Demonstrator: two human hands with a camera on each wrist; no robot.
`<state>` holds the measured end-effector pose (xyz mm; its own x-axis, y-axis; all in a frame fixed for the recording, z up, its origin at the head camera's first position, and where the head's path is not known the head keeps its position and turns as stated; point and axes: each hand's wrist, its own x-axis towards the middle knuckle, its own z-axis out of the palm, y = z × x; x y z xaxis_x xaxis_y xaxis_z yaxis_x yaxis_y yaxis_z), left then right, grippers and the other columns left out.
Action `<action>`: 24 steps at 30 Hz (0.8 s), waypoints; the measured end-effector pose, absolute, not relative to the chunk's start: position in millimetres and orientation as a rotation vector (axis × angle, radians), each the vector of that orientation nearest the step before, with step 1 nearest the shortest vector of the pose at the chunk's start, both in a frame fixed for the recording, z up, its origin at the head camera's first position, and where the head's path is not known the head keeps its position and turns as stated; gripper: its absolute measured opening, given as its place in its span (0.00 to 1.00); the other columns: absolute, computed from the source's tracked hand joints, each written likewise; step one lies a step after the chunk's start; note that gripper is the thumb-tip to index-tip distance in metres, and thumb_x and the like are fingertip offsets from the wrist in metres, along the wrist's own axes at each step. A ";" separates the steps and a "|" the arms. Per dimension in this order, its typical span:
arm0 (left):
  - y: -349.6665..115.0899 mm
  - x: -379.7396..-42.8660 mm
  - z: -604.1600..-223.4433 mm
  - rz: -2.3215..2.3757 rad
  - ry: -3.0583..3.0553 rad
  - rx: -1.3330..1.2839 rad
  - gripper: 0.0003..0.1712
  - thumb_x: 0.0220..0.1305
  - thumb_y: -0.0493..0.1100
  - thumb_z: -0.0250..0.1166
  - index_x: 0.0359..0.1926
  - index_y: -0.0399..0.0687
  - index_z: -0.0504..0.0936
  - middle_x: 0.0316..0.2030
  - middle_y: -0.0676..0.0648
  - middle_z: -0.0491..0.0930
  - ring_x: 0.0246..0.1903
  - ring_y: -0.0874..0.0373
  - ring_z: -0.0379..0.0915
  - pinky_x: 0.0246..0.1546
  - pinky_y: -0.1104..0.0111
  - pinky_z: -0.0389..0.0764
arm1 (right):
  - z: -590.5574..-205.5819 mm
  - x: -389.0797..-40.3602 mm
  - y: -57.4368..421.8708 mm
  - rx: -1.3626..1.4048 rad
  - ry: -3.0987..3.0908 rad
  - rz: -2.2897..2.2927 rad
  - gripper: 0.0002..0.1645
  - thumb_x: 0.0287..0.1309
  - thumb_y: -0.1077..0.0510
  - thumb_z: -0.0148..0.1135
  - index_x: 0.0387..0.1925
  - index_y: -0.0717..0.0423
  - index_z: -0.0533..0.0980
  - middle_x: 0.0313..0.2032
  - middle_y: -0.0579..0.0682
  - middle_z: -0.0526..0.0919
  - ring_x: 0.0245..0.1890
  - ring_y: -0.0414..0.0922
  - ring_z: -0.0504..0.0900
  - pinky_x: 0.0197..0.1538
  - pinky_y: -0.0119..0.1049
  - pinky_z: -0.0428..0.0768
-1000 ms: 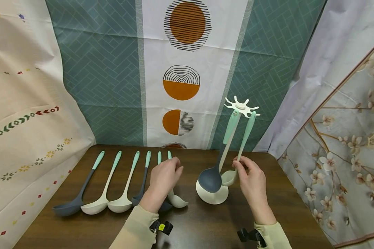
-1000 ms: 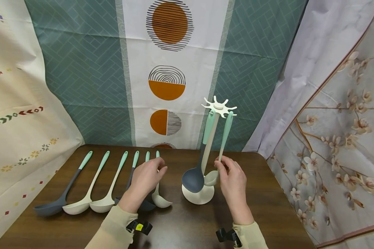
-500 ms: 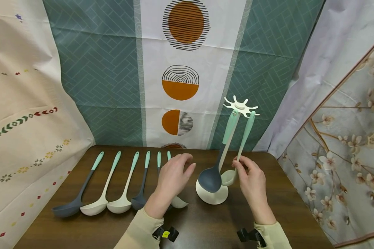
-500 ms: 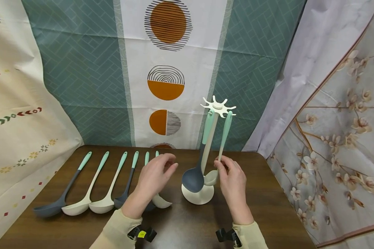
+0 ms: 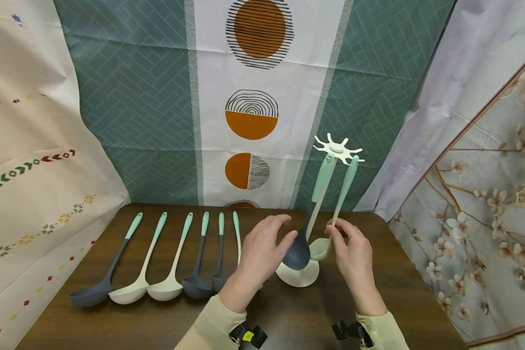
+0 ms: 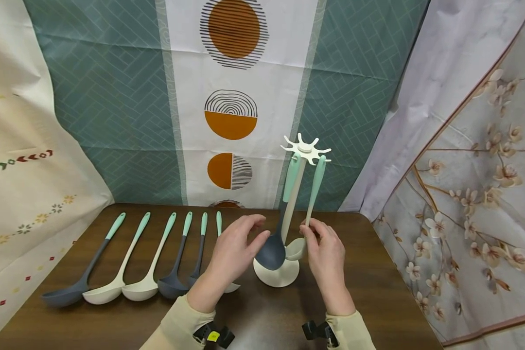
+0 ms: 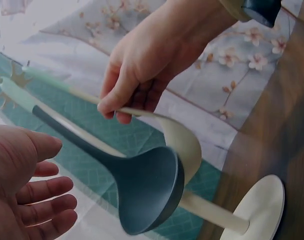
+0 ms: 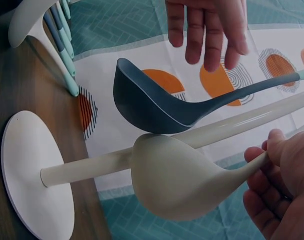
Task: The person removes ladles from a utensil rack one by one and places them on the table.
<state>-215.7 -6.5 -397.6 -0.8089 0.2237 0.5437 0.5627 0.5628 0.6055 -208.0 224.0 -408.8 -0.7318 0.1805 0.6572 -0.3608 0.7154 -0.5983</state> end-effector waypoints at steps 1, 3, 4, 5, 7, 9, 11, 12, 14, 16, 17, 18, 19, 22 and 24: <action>-4.5 -215.4 -397.2 -1.139 -2.389 -0.642 0.21 0.77 0.50 0.73 0.65 0.49 0.86 0.53 0.48 0.88 0.51 0.51 0.84 0.51 0.54 0.86 | -408.7 -208.0 223.9 0.138 -2.193 0.965 0.02 0.74 0.61 0.73 0.45 0.53 0.89 0.36 0.44 0.91 0.35 0.42 0.83 0.36 0.25 0.72; -0.7 -214.9 -396.8 -1.142 -2.385 -0.644 0.22 0.77 0.50 0.73 0.65 0.49 0.85 0.53 0.48 0.88 0.51 0.52 0.83 0.50 0.54 0.86 | -408.4 -207.7 223.6 0.143 -2.191 0.968 0.02 0.74 0.60 0.73 0.45 0.53 0.89 0.36 0.44 0.91 0.35 0.42 0.83 0.35 0.25 0.72; 1.1 -214.6 -396.5 -1.144 -2.383 -0.645 0.22 0.77 0.50 0.73 0.65 0.50 0.85 0.53 0.49 0.88 0.51 0.52 0.83 0.50 0.54 0.86 | -408.4 -207.7 223.6 0.145 -2.190 0.967 0.02 0.74 0.60 0.73 0.45 0.53 0.89 0.36 0.44 0.91 0.35 0.42 0.83 0.35 0.25 0.72; 2.8 -214.4 -396.6 -1.148 -2.381 -0.644 0.22 0.77 0.50 0.73 0.65 0.50 0.85 0.54 0.49 0.88 0.51 0.52 0.83 0.50 0.54 0.86 | -408.6 -207.8 223.6 0.148 -2.188 0.965 0.02 0.74 0.60 0.73 0.45 0.53 0.89 0.36 0.44 0.91 0.35 0.42 0.83 0.35 0.25 0.72; 5.7 -214.2 -397.1 -1.155 -2.374 -0.643 0.22 0.77 0.50 0.74 0.65 0.50 0.85 0.54 0.50 0.88 0.52 0.52 0.83 0.50 0.55 0.86 | -408.7 -207.7 223.7 0.152 -2.183 0.961 0.02 0.74 0.60 0.73 0.44 0.53 0.89 0.35 0.43 0.91 0.35 0.42 0.83 0.36 0.25 0.72; 8.2 -214.0 -397.7 -1.166 -2.368 -0.641 0.22 0.76 0.50 0.74 0.65 0.50 0.86 0.54 0.50 0.88 0.53 0.52 0.83 0.51 0.55 0.86 | -409.0 -208.2 224.1 0.158 -2.178 0.958 0.02 0.73 0.61 0.73 0.44 0.53 0.89 0.35 0.43 0.90 0.35 0.42 0.83 0.36 0.25 0.72; 10.6 -213.9 -398.0 -1.175 -2.357 -0.639 0.22 0.76 0.50 0.74 0.65 0.50 0.86 0.54 0.50 0.88 0.54 0.52 0.83 0.51 0.55 0.86 | -409.0 -208.6 225.0 0.162 -2.173 0.954 0.02 0.73 0.61 0.74 0.44 0.53 0.89 0.35 0.43 0.90 0.35 0.42 0.83 0.36 0.25 0.72; 11.7 -213.9 -398.1 -1.178 -2.350 -0.637 0.21 0.76 0.50 0.74 0.65 0.50 0.86 0.54 0.50 0.88 0.54 0.52 0.83 0.51 0.55 0.86 | -408.9 -208.7 225.3 0.165 -2.172 0.953 0.02 0.73 0.61 0.74 0.44 0.53 0.89 0.35 0.43 0.91 0.35 0.42 0.83 0.36 0.25 0.72; 13.8 -214.1 -398.2 -1.184 -2.341 -0.635 0.21 0.76 0.50 0.75 0.64 0.50 0.86 0.53 0.50 0.89 0.53 0.52 0.83 0.51 0.55 0.86 | -408.9 -208.9 226.0 0.167 -2.173 0.949 0.02 0.73 0.61 0.74 0.44 0.53 0.89 0.35 0.43 0.91 0.35 0.42 0.83 0.36 0.25 0.72; 15.8 -214.5 -398.7 -1.189 -2.333 -0.634 0.21 0.76 0.50 0.75 0.63 0.50 0.87 0.52 0.50 0.89 0.52 0.53 0.83 0.50 0.56 0.86 | -408.9 -208.6 226.4 0.165 -2.176 0.947 0.02 0.73 0.61 0.73 0.44 0.53 0.89 0.35 0.43 0.91 0.35 0.42 0.84 0.36 0.25 0.72; 16.7 -214.8 -399.0 -1.193 -2.329 -0.635 0.21 0.75 0.50 0.75 0.63 0.50 0.87 0.52 0.50 0.89 0.52 0.53 0.83 0.49 0.56 0.86 | -408.9 -208.4 226.6 0.164 -2.177 0.948 0.02 0.73 0.61 0.73 0.44 0.53 0.89 0.35 0.43 0.91 0.35 0.42 0.84 0.36 0.25 0.72; 17.7 -215.1 -399.4 -1.195 -2.325 -0.637 0.20 0.75 0.50 0.75 0.63 0.49 0.87 0.52 0.50 0.89 0.52 0.53 0.83 0.49 0.56 0.86 | -408.9 -208.1 226.7 0.161 -2.178 0.948 0.02 0.73 0.60 0.73 0.44 0.53 0.89 0.35 0.43 0.91 0.36 0.43 0.84 0.36 0.25 0.72; 18.6 -215.4 -399.8 -1.196 -2.323 -0.639 0.20 0.75 0.49 0.75 0.63 0.49 0.87 0.51 0.50 0.89 0.51 0.53 0.83 0.49 0.56 0.86 | -409.0 -208.0 226.9 0.159 -2.179 0.948 0.02 0.73 0.60 0.73 0.44 0.53 0.89 0.35 0.43 0.91 0.36 0.43 0.84 0.37 0.26 0.72; 21.2 -216.4 -401.0 -1.195 -2.313 -0.644 0.20 0.75 0.49 0.76 0.62 0.49 0.87 0.51 0.51 0.89 0.51 0.53 0.83 0.48 0.56 0.86 | -409.0 -207.9 227.3 0.156 -2.182 0.952 0.02 0.73 0.60 0.73 0.44 0.52 0.89 0.35 0.42 0.91 0.37 0.43 0.85 0.38 0.25 0.72; 22.7 -217.1 -401.7 -1.190 -2.311 -0.645 0.19 0.75 0.49 0.76 0.61 0.50 0.88 0.50 0.51 0.89 0.51 0.53 0.83 0.48 0.57 0.86 | -409.0 -208.1 227.8 0.157 -2.182 0.954 0.02 0.73 0.61 0.74 0.44 0.52 0.89 0.35 0.42 0.90 0.37 0.43 0.85 0.39 0.25 0.73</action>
